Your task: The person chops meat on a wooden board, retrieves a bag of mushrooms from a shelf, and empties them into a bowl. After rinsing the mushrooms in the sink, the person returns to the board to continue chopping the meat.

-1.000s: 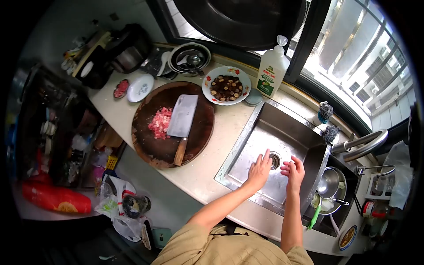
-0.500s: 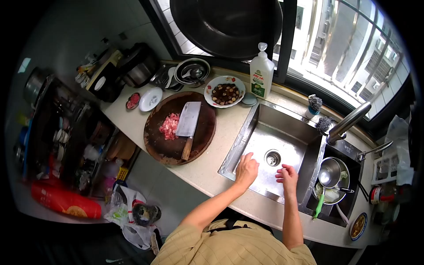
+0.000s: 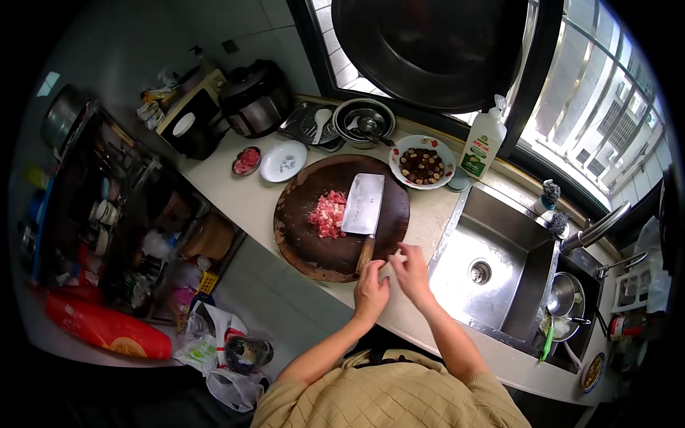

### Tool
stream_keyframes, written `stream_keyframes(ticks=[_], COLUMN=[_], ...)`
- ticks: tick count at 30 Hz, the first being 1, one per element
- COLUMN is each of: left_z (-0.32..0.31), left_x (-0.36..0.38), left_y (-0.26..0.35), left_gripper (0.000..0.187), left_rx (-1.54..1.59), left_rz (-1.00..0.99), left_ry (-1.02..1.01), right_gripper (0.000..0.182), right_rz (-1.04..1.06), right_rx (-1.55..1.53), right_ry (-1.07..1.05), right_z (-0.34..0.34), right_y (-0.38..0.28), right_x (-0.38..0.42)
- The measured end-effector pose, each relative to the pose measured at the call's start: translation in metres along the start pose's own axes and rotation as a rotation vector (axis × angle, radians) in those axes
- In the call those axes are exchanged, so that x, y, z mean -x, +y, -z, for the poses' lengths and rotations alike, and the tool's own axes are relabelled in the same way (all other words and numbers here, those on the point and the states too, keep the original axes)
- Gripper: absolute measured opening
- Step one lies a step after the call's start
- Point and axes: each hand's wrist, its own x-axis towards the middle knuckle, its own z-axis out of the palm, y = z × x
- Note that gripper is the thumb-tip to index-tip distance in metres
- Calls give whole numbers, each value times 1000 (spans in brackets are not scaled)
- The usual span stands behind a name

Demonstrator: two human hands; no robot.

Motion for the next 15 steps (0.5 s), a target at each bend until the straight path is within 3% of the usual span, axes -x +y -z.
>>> stream_keyframes(ticks=[2, 6, 7, 8, 12, 15], left_z=[13, 40, 48, 55, 83, 97], left_x=[-1, 2, 3, 4, -9, -40], left_y=[-16, -21, -24, -29, -61, -88], left_gripper=[33, 31, 31, 31, 31, 31], left_rx=[68, 103, 95, 95, 21, -16], left_rz=[37, 195, 223, 237, 229, 222], left_ry=[69, 124, 140, 163, 203, 225], right_gripper=[52, 65, 68, 77, 84, 82], right_rz=[119, 22, 7, 31, 70, -165], right_rx=[275, 294, 284, 216, 109, -118], right_ry=[-11, -136, -159, -84, 120, 152], right_z=[-39, -61, -67, -74, -80, -84], right_y=[-14, -41, -44, -36, -32, -20], right_x=[-12, -29, -30, -28, -19, -16])
